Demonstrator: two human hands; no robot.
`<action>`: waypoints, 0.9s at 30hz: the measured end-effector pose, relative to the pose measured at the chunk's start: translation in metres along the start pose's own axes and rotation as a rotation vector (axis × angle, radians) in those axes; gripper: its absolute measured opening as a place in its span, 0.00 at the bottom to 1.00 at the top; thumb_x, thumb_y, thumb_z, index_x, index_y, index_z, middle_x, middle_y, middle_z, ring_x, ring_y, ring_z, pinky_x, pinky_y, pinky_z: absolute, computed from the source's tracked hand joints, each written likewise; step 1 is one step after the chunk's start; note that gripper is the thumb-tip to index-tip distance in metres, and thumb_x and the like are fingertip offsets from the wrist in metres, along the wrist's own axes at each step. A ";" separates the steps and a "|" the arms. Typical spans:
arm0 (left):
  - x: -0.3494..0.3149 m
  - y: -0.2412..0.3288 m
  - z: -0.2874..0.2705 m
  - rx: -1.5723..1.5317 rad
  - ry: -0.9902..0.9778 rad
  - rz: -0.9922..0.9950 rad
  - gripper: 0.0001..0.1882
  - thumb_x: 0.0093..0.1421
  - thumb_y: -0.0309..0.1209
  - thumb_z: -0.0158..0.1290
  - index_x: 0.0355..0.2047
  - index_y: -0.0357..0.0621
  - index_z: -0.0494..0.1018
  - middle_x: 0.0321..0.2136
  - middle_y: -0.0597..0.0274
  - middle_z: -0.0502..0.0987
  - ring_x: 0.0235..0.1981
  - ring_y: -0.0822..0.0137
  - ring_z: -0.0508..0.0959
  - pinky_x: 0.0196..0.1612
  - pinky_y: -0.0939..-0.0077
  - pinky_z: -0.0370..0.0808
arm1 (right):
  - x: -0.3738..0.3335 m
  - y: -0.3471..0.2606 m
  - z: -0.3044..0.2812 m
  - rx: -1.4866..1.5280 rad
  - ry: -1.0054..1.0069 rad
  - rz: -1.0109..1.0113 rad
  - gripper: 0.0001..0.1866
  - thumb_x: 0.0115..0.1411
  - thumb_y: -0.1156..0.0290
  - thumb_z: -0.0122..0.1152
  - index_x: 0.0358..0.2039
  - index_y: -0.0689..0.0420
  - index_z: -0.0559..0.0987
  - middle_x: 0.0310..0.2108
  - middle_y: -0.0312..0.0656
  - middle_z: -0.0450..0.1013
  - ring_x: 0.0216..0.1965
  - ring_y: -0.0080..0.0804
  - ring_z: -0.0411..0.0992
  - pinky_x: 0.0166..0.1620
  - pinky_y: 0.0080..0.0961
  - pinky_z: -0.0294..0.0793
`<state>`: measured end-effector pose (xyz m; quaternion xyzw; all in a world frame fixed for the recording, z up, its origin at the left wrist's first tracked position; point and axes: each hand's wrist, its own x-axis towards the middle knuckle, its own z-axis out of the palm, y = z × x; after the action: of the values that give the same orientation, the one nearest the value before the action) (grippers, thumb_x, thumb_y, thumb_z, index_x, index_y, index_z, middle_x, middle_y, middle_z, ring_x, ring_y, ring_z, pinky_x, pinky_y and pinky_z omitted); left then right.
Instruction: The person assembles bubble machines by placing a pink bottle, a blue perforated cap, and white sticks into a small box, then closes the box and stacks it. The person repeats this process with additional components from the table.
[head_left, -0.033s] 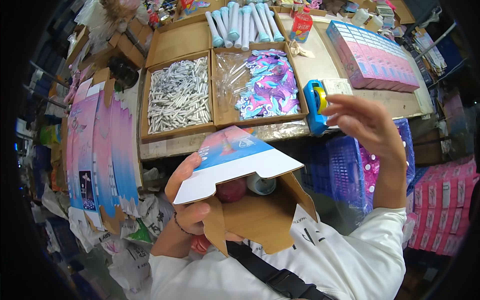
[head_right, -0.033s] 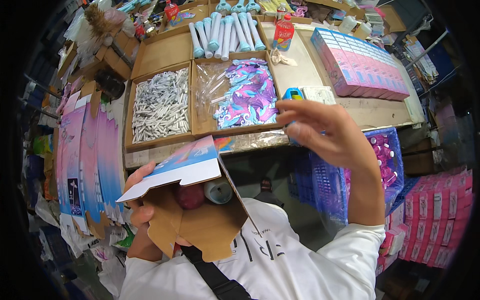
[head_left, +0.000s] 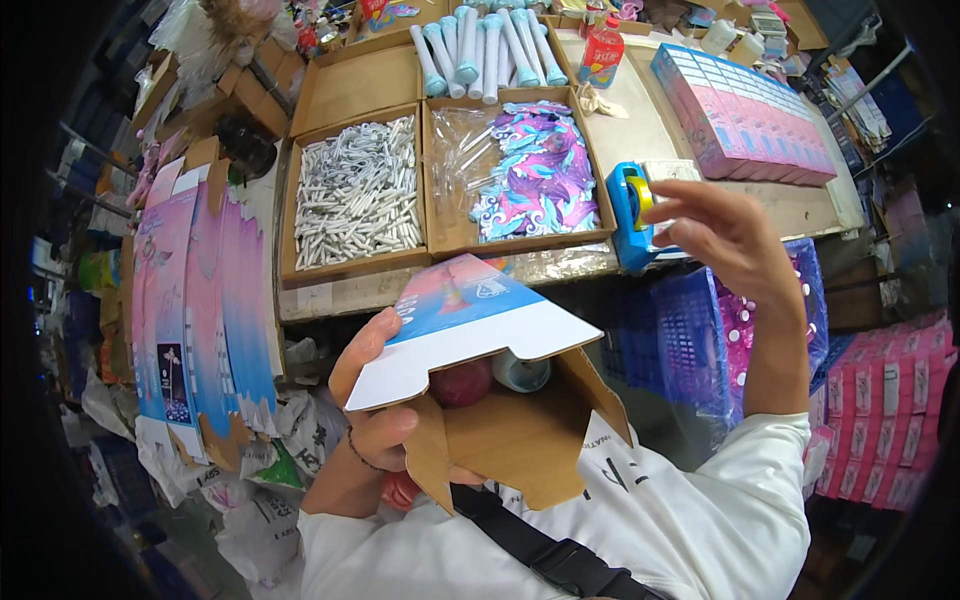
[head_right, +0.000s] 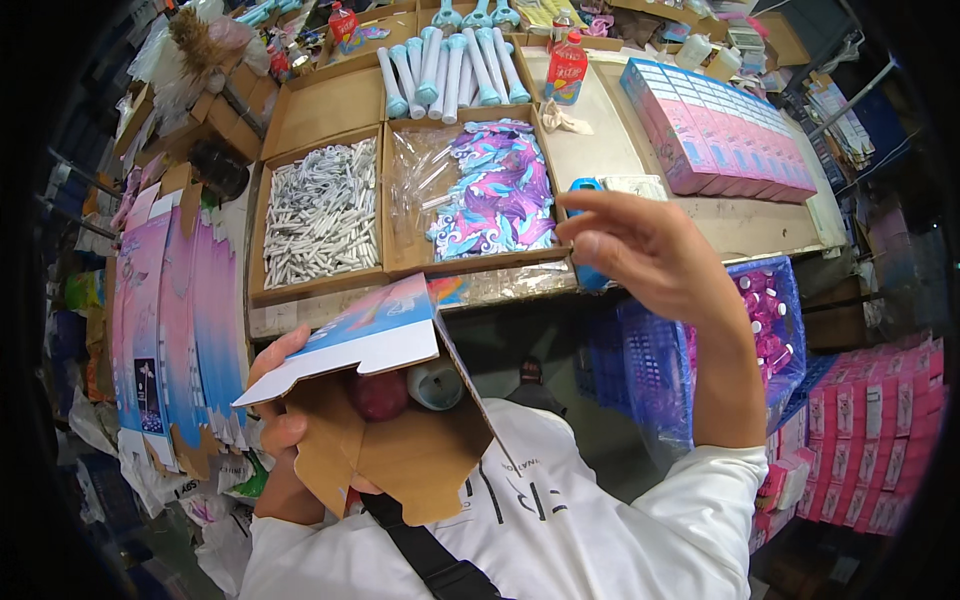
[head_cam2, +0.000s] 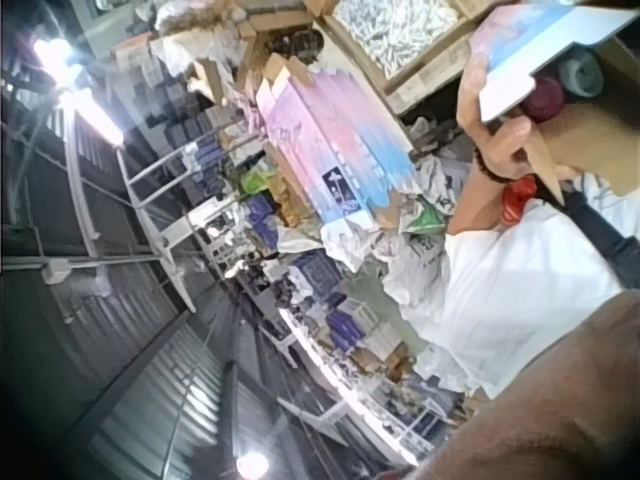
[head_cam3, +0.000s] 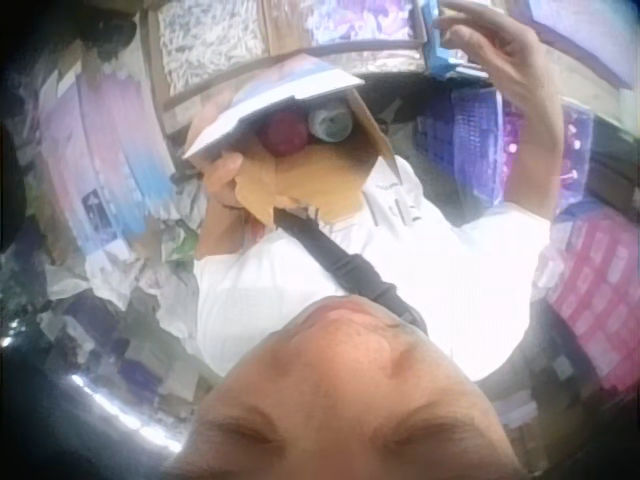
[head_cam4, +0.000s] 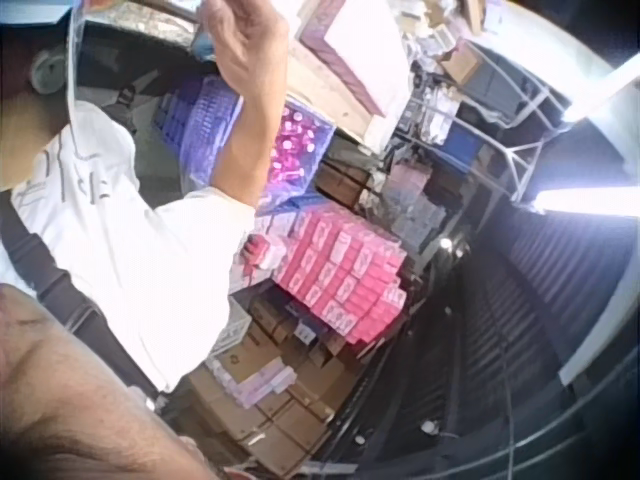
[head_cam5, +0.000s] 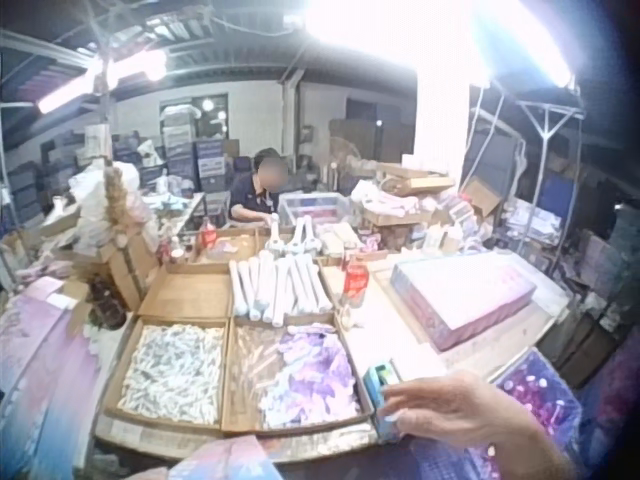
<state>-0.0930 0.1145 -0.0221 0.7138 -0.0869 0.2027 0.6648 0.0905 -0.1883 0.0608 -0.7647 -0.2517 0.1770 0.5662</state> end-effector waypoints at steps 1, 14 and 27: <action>-0.002 0.000 -0.003 0.022 0.032 0.008 0.39 0.48 0.45 0.55 0.60 0.45 0.59 0.54 0.41 0.64 0.55 0.46 0.69 0.59 0.47 0.67 | 0.011 0.009 -0.002 -0.020 0.022 0.014 0.21 0.64 0.67 0.59 0.54 0.65 0.72 0.38 0.42 0.78 0.35 0.22 0.74 0.40 0.21 0.75; 0.007 -0.005 -0.027 -0.464 0.219 -0.121 0.50 0.42 0.37 0.64 0.63 0.30 0.54 0.64 0.44 0.58 0.63 0.52 0.62 0.64 0.55 0.60 | 0.177 0.184 -0.009 -0.177 0.071 0.212 0.19 0.61 0.65 0.57 0.47 0.67 0.77 0.32 0.44 0.79 0.28 0.25 0.75 0.33 0.22 0.76; 0.011 0.033 -0.033 -0.332 0.398 -0.535 0.48 0.49 0.38 0.63 0.66 0.37 0.53 0.67 0.49 0.54 0.66 0.56 0.57 0.67 0.62 0.52 | 0.418 0.318 0.055 0.269 0.152 0.480 0.22 0.56 0.61 0.63 0.45 0.63 0.76 0.31 0.43 0.72 0.27 0.32 0.72 0.27 0.29 0.75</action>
<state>-0.1020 0.1457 0.0138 0.5404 0.2021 0.1395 0.8048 0.4573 0.0256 -0.2532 -0.7316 0.0055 0.2802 0.6214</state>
